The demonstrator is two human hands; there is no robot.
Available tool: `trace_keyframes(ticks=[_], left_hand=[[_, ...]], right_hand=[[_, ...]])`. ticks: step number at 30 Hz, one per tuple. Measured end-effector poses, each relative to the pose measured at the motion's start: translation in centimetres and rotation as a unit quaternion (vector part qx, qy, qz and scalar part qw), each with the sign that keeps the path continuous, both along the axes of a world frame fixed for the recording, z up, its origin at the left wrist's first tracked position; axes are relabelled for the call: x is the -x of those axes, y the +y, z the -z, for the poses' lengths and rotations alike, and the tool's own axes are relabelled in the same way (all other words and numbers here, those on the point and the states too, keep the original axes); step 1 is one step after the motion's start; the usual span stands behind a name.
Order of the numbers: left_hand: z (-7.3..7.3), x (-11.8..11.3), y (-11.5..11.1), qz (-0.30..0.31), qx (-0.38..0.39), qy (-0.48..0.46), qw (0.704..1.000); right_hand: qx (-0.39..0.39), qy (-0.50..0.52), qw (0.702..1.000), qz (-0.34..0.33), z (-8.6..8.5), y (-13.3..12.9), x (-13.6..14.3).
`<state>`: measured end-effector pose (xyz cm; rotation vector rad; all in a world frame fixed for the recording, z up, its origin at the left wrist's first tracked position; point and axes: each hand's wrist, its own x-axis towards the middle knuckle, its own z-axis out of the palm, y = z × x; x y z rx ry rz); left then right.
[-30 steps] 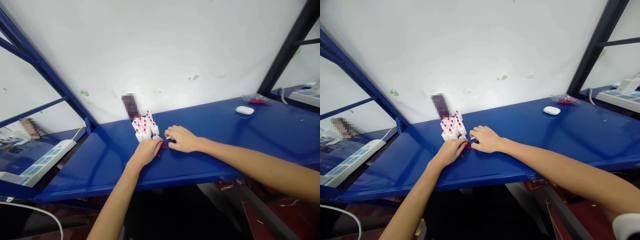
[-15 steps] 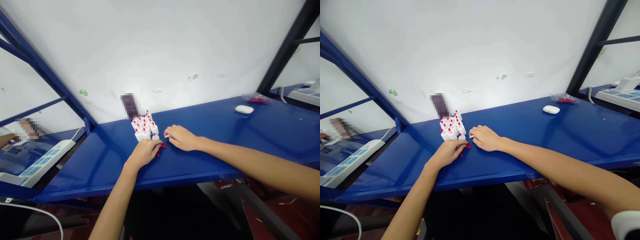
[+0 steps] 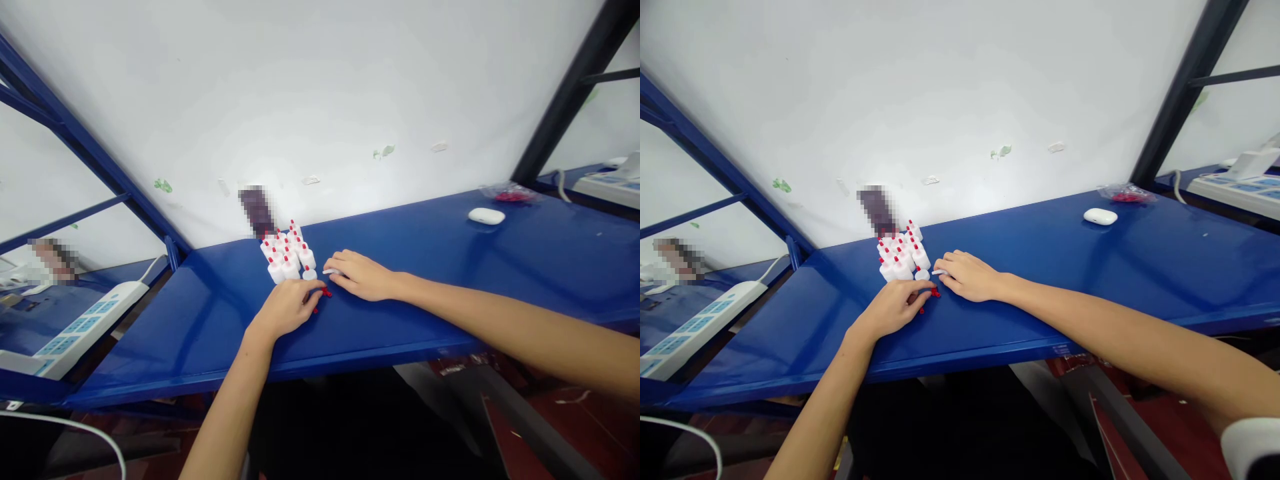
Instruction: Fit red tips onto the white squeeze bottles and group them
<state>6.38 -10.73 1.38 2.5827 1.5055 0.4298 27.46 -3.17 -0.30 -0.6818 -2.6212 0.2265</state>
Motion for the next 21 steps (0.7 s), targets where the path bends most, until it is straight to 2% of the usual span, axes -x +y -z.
trace_keyframes(ticks=[6,14,21], left_hand=[[0.08,0.08,0.27,0.008,0.003,0.001,1.000],[0.27,0.06,0.31,-0.018,0.012,0.005,1.000],[0.15,-0.11,0.35,-0.026,0.026,-0.004,0.999]], right_hand=[[-0.002,0.002,1.000,0.004,0.08,-0.19,0.10],[-0.006,-0.007,1.000,0.001,0.31,-0.07,0.04],[-0.058,-0.053,0.997,0.008,-0.38,-0.80,0.03]])
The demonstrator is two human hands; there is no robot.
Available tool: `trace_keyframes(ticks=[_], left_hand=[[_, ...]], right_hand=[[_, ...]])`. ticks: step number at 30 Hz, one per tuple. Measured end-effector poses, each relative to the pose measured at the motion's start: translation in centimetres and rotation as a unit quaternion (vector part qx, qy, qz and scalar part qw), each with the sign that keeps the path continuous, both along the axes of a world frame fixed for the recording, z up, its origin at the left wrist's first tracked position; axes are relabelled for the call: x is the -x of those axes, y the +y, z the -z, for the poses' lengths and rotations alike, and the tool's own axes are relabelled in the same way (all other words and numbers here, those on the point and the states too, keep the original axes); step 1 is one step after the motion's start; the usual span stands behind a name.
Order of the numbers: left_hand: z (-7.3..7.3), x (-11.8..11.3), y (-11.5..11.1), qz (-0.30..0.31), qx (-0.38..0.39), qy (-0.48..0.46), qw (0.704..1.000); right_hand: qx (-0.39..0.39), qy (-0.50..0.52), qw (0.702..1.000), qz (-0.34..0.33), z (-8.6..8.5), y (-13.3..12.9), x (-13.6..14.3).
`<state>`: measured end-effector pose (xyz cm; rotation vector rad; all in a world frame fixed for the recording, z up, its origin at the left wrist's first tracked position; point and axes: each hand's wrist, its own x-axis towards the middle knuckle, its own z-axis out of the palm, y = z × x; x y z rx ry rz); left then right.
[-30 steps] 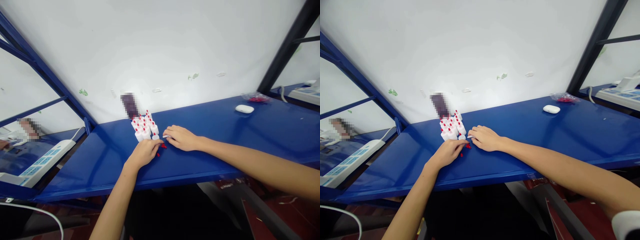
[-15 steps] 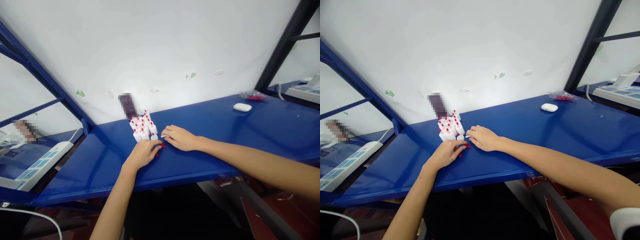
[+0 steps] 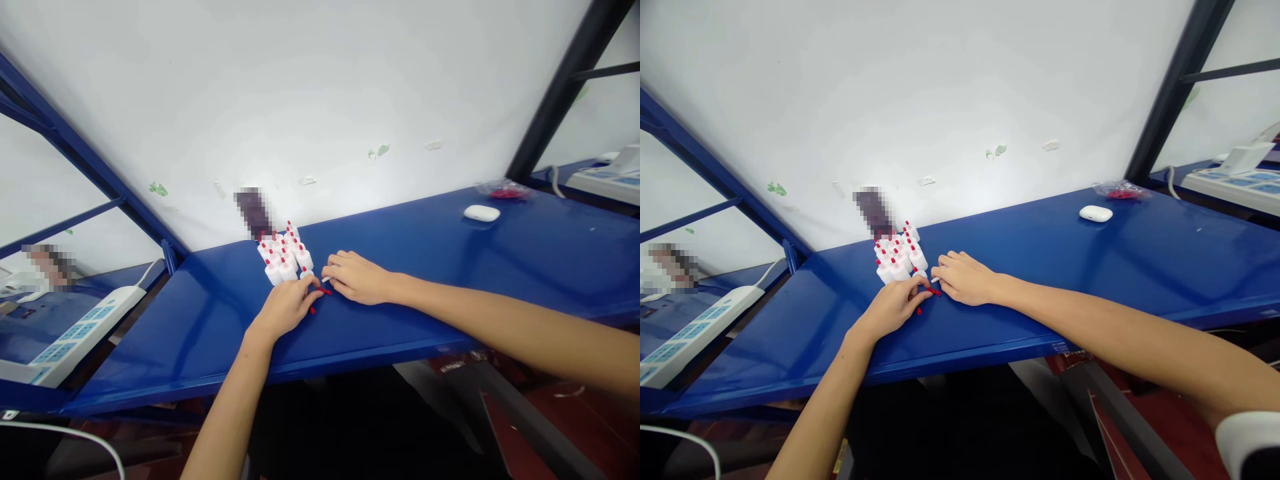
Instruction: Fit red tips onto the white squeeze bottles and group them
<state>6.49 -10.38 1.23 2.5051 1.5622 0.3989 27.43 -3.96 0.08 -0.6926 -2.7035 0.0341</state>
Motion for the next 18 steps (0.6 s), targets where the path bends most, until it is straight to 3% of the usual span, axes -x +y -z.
trace_keyframes(ticks=[12,18], left_hand=[[0.32,0.05,0.06,0.007,-0.028,0.004,1.000],[0.22,-0.24,0.05,-0.007,-0.044,-0.041,0.998]], right_hand=[[0.033,0.015,0.999,-0.001,0.01,0.12,-0.15],[0.018,0.014,1.000,0.000,0.04,0.07,-0.04]])
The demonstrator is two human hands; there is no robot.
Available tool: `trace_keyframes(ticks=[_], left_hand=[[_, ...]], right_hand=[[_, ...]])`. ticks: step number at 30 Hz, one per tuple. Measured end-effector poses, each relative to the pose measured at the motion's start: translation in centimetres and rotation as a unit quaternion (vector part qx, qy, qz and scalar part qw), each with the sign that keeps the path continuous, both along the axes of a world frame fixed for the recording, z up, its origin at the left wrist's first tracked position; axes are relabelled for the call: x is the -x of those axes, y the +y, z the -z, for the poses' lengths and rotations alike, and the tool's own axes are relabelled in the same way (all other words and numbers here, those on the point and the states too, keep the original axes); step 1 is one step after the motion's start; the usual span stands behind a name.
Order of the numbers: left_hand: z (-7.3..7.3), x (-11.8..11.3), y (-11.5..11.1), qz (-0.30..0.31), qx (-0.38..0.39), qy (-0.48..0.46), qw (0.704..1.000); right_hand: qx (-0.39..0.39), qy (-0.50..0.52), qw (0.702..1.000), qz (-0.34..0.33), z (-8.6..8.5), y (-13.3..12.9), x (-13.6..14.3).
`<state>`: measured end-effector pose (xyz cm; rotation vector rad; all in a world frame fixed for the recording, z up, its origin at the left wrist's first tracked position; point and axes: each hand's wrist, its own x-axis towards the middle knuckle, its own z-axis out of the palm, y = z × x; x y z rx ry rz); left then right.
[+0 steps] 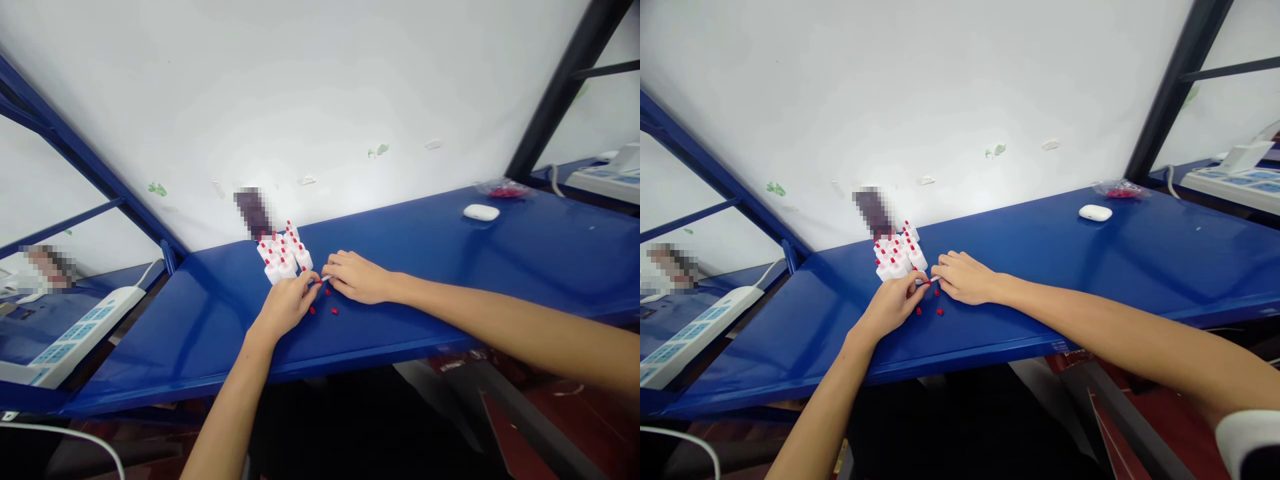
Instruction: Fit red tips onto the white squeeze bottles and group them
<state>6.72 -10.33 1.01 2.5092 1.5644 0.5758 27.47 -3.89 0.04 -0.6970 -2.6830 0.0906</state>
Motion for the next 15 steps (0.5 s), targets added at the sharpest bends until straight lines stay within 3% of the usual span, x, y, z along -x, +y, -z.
trace_keyframes(ticks=[15], left_hand=[[-0.06,-0.17,-0.06,-0.010,-0.054,-0.004,0.998]], right_hand=[[-0.007,0.024,1.000,-0.011,-0.24,-0.30,0.24]])
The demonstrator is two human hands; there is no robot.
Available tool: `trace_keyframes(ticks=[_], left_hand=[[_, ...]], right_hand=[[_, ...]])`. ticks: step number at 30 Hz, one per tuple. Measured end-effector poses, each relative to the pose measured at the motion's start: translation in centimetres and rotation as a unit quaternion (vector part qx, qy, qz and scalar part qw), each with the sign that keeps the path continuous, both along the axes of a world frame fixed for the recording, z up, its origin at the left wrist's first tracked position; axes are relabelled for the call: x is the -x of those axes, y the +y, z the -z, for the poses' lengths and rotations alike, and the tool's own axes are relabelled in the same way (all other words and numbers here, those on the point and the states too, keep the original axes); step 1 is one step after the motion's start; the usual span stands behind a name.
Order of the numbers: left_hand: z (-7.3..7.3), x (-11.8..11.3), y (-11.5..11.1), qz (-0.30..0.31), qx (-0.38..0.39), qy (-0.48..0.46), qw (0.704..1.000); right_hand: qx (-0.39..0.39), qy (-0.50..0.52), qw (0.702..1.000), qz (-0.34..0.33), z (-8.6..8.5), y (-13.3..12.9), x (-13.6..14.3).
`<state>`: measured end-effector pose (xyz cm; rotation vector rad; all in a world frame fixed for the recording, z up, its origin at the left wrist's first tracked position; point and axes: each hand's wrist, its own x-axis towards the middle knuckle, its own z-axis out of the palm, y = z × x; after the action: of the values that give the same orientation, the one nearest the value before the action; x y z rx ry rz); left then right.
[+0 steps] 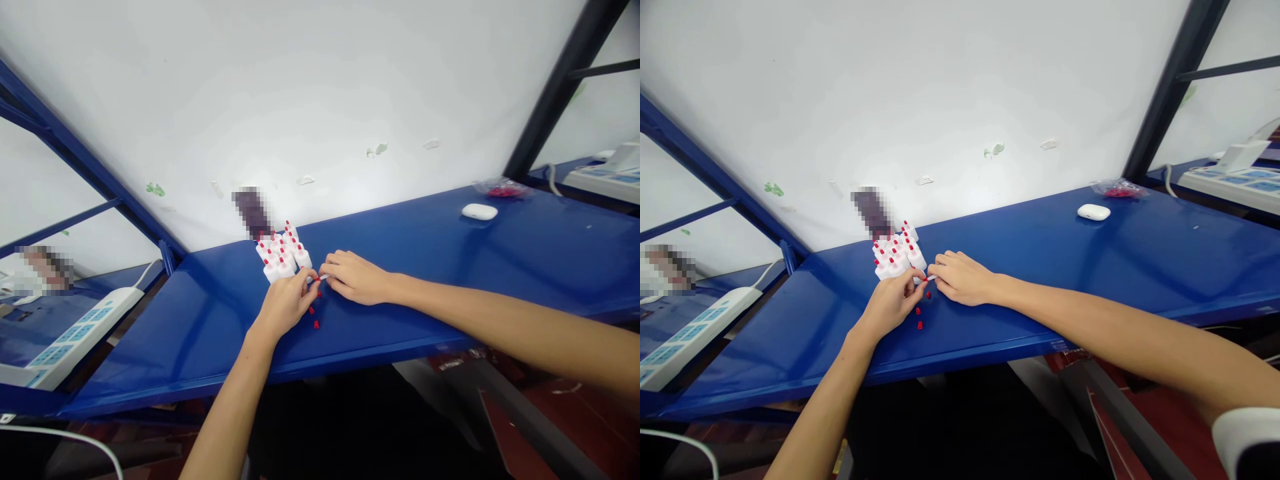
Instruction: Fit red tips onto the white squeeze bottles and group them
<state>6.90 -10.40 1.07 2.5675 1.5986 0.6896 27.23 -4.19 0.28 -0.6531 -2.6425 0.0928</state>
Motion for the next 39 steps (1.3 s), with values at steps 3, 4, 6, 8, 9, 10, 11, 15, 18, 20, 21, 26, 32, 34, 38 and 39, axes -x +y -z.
trace_keyframes(ticks=[3,4,6,8,9,10,11,15,18,20,21,26,32,34,38,39], left_hand=[[0.0,-0.1,0.0,0.003,-0.013,0.022,1.000],[0.1,-0.2,0.0,0.002,-0.026,0.030,0.999],[0.2,-0.4,0.0,0.004,-0.065,0.051,0.997],[0.3,-0.6,0.0,0.013,-0.108,0.070,0.992],[0.4,-0.6,0.1,0.021,-0.125,0.077,0.989],[0.4,-0.7,0.1,0.030,-0.136,0.079,0.987],[0.4,-0.7,0.1,0.037,-0.142,0.076,0.986],[0.4,-0.6,0.0,0.045,-0.160,0.046,0.985],[0.5,-0.5,-0.1,0.062,-0.195,0.033,0.978],[0.6,-0.6,-0.1,0.083,-0.237,0.020,0.968],[0.6,-0.6,-0.1,0.094,-0.258,0.014,0.962],[0.6,-0.7,-0.2,0.122,-0.303,0.001,0.945],[0.5,-1.1,-0.5,0.105,-0.265,-0.032,0.958],[0.5,-1.2,-0.6,0.116,-0.252,-0.042,0.960],[0.7,-1.1,-0.5,0.131,-0.236,-0.046,0.962],[0.8,-1.1,-0.4,0.137,-0.238,-0.045,0.961]], right_hand=[[-0.010,0.000,1.000,0.001,-0.3,-0.2,-0.1],[-0.006,0.006,1.000,0.000,-0.4,-0.3,-0.1],[0.010,0.023,1.000,-0.007,-0.6,-0.5,-0.1],[0.028,0.041,0.999,-0.016,-0.7,-0.9,0.0],[0.039,0.051,0.998,-0.020,-0.7,-1.0,0.0],[0.052,0.064,0.996,-0.022,-0.6,-1.2,0.1],[0.072,0.081,0.994,-0.025,-0.6,-1.3,0.2],[0.210,0.157,0.964,-0.050,-0.5,-1.2,0.5],[0.332,0.194,0.919,-0.090,-0.7,-1.1,0.6],[0.394,0.211,0.887,-0.117,-0.9,-1.2,0.6],[0.414,0.216,0.875,-0.127,-1.0,-1.3,0.7],[0.450,0.232,0.850,-0.144,-1.2,-1.8,0.9],[0.365,0.238,0.885,-0.163,-1.1,-1.8,1.0],[0.329,0.241,0.900,-0.152,-1.0,-1.7,0.9],[0.329,0.257,0.901,-0.121,-1.0,-1.7,0.6],[0.337,0.259,0.897,-0.118,-1.0,-1.7,0.6]])
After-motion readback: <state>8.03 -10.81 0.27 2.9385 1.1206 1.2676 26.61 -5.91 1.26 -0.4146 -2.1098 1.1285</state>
